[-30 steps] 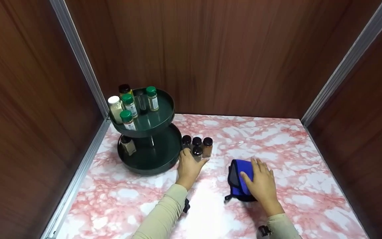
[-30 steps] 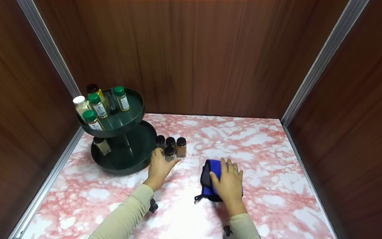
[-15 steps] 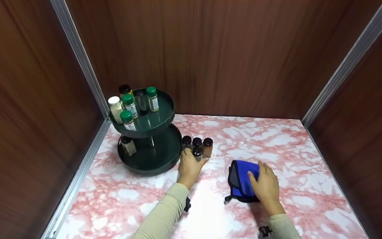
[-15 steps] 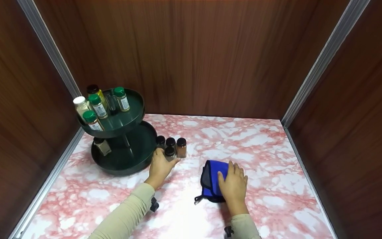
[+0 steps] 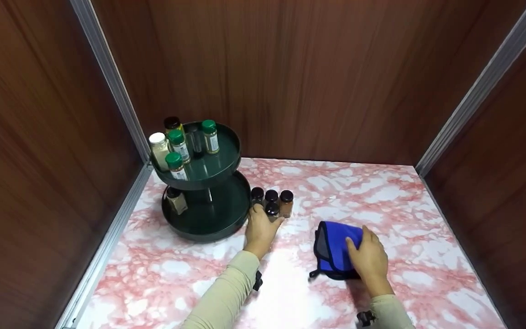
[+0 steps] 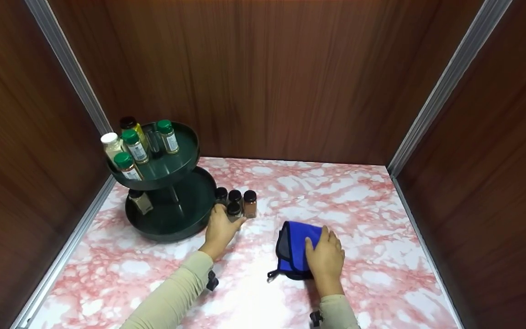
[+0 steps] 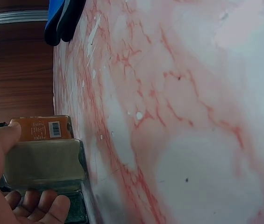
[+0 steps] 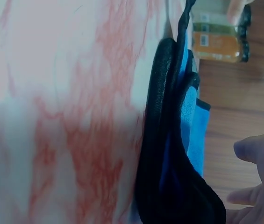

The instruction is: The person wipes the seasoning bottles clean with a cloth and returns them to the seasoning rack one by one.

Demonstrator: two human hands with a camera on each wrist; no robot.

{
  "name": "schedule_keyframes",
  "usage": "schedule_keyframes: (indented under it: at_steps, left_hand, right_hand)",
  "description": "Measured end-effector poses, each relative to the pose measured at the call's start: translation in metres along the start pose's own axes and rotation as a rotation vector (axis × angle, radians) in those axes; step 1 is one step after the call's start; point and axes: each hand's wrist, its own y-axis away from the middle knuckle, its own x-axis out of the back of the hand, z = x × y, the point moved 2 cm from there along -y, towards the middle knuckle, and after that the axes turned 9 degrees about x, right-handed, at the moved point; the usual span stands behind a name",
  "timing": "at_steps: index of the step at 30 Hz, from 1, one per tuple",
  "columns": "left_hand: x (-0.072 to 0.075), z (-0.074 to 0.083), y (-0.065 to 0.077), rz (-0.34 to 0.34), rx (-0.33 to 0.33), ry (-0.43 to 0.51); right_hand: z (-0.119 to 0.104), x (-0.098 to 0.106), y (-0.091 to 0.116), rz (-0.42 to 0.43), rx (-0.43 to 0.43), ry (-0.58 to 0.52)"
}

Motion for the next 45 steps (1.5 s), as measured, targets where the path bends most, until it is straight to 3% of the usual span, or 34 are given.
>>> schedule_keyframes:
  at_steps: [12, 19, 26, 37, 45]
  left_hand:
    - [0.004, 0.004, -0.001, -0.023, 0.023, -0.056]
    - [0.005, 0.003, -0.001, -0.028, 0.010, -0.042]
    - [0.007, 0.000, -0.001, -0.017, -0.018, -0.011]
    - [0.010, -0.002, 0.003, -0.036, -0.036, 0.039]
    - [0.014, -0.005, 0.007, -0.073, -0.068, 0.025]
  right_hand:
    - [0.007, -0.004, -0.001, -0.114, -0.128, 0.002]
    - [0.011, -0.002, -0.002, -0.129, -0.140, 0.013]
    - [0.021, 0.001, -0.006, -0.198, -0.197, -0.044]
    - [0.035, 0.005, -0.007, -0.175, -0.256, -0.205]
    - [0.030, 0.007, -0.011, -0.204, -0.424, -0.536]
